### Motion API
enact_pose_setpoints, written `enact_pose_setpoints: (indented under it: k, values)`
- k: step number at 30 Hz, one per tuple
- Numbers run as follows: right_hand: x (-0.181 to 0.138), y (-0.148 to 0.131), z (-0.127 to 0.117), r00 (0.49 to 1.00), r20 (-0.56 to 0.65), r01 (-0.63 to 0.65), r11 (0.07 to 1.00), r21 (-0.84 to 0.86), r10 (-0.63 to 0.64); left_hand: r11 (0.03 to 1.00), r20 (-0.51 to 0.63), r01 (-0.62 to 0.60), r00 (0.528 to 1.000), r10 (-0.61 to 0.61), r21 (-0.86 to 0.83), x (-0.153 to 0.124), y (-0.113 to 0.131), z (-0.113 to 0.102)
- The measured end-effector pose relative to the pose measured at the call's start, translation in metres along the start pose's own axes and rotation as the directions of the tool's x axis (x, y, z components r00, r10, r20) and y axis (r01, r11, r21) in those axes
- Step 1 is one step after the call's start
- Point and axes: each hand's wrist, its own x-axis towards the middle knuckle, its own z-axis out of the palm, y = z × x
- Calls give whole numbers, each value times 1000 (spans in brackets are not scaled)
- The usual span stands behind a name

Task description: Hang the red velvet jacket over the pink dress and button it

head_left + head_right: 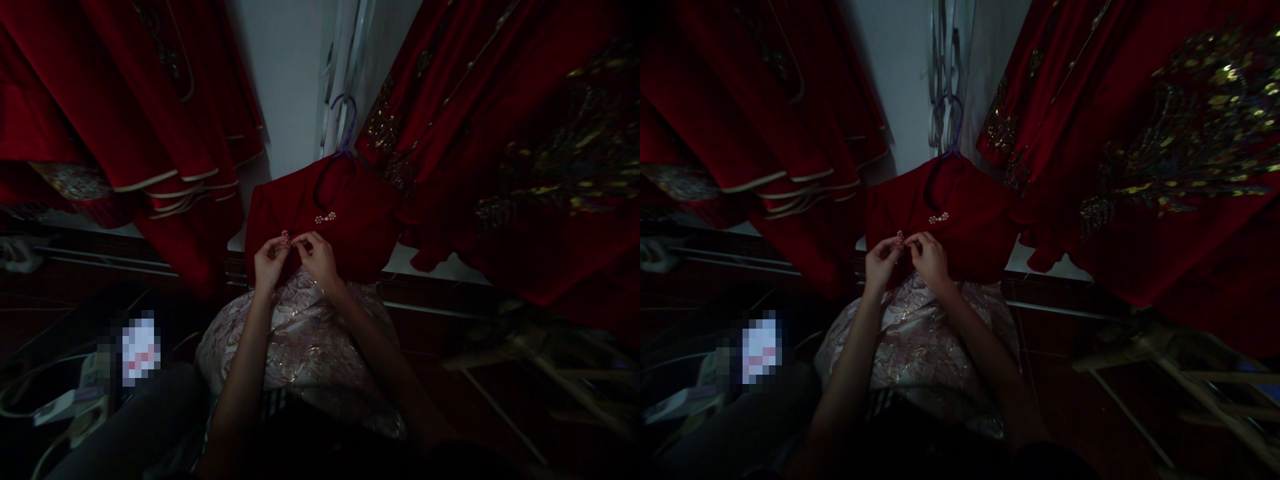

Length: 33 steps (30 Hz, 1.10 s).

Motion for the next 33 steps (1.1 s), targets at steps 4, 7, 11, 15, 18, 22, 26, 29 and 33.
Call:
enact_pose_setpoints:
  k: [4,7,11,15,18,22,26,29,33]
  values:
    - [1,-2,0,999,19,31,998,-52,-30,1000,-25,-14,1000,14,18,-2,2,1]
    - [0,-1,1,999,18,46,997,-68,-45,999,-34,-21,999,23,45,-2,0,1]
    - [-3,1,4,998,1,56,996,-63,-56,993,-31,-54,998,58,101,-1,-6,-1]
    - [-3,1,6,998,-13,58,996,-63,-59,989,-35,-75,996,80,131,-1,-9,-1]
    - [-2,-1,5,999,-15,51,996,-77,-52,987,-31,-94,995,99,130,-2,-9,1]
    - [0,1,-3,998,41,47,998,31,-48,988,27,-100,995,98,116,2,-10,-1]
    - [-10,8,-26,992,129,-31,982,188,7,978,74,-97,994,84,186,11,-22,-20]
    - [-27,16,-49,982,160,-132,974,185,102,930,206,-7,976,-74,368,13,-35,-39]
    - [-48,26,-65,957,210,-224,969,102,199,747,335,-35,907,-254,663,7,-43,-50]
